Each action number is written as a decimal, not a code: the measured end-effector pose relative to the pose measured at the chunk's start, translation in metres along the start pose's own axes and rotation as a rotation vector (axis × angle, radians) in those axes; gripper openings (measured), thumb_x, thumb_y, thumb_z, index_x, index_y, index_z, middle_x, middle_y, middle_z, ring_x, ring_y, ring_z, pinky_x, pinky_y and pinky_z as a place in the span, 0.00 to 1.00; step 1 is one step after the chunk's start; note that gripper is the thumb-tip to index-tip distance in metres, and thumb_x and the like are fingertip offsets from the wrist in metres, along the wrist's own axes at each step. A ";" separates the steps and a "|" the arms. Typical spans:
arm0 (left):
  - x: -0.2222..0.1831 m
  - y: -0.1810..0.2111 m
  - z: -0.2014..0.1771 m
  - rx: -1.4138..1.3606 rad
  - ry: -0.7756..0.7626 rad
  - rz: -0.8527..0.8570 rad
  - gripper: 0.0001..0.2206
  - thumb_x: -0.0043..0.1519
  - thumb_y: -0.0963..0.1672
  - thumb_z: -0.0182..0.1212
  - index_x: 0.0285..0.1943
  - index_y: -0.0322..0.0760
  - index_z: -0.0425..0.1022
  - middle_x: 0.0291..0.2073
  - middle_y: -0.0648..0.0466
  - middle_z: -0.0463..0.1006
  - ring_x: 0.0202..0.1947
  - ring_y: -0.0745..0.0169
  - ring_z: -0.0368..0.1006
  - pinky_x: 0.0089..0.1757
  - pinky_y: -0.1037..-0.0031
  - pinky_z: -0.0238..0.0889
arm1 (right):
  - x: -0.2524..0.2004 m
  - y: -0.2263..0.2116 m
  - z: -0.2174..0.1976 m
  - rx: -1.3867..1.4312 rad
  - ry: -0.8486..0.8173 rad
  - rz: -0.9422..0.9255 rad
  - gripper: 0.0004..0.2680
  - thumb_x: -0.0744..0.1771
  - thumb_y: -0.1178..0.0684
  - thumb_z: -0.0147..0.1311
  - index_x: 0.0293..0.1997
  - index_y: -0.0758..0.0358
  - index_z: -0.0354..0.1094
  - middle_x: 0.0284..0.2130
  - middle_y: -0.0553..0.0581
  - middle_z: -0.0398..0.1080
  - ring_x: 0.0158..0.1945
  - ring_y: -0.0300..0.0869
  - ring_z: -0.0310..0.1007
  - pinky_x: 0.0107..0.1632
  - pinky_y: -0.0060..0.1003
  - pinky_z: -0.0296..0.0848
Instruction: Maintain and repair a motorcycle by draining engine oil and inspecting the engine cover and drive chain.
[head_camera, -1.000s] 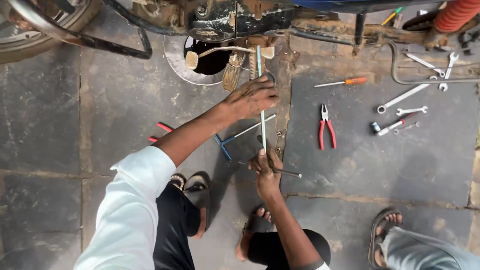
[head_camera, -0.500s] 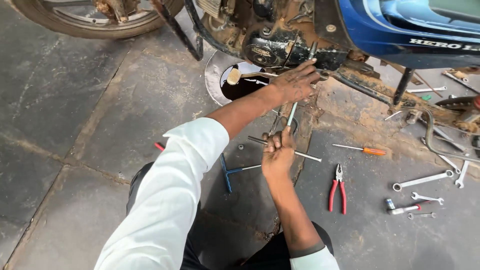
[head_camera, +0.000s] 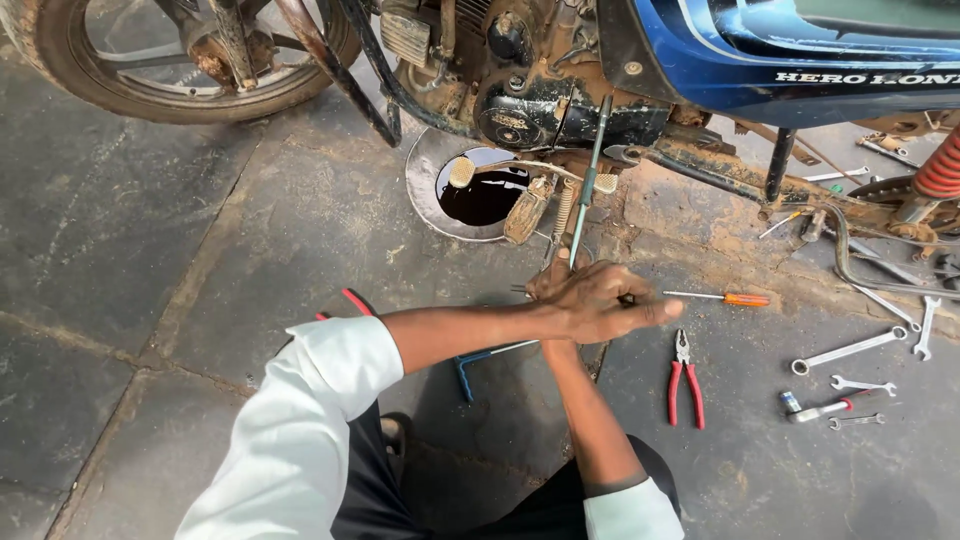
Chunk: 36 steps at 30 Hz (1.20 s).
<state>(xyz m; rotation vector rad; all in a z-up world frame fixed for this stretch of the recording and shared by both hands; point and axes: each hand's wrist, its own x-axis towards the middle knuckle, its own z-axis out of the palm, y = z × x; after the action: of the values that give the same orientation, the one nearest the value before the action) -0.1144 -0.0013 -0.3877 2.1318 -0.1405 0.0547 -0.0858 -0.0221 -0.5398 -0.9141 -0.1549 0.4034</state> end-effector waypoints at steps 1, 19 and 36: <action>-0.004 -0.004 -0.006 0.002 -0.008 -0.001 0.35 0.57 0.68 0.46 0.25 0.37 0.74 0.19 0.52 0.71 0.25 0.60 0.71 0.31 0.59 0.66 | 0.006 0.004 -0.001 0.005 0.007 -0.001 0.14 0.72 0.51 0.44 0.67 0.51 0.55 0.20 0.47 0.54 0.20 0.34 0.54 0.24 0.31 0.59; -0.034 -0.155 -0.054 -0.938 -0.129 -0.298 0.23 0.66 0.56 0.54 0.62 0.39 0.75 0.47 0.56 0.80 0.39 0.71 0.77 0.43 0.70 0.77 | -0.040 -0.095 0.054 -2.241 0.000 -0.528 0.24 0.64 0.63 0.56 0.71 0.72 0.61 0.38 0.60 0.69 0.41 0.48 0.72 0.43 0.43 0.70; 0.025 -0.123 -0.052 -1.034 -0.273 -0.441 0.14 0.61 0.43 0.65 0.50 0.25 0.73 0.38 0.41 0.84 0.37 0.51 0.84 0.41 0.61 0.83 | -0.097 -0.084 0.082 -0.043 0.509 -0.075 0.24 0.64 0.62 0.60 0.65 0.65 0.51 0.27 0.46 0.66 0.22 0.31 0.56 0.26 0.28 0.59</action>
<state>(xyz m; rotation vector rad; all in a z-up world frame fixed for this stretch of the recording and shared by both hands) -0.0738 0.1056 -0.4613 1.0863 0.1294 -0.4728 -0.1762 -0.0469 -0.4197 -1.0231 0.2684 0.0899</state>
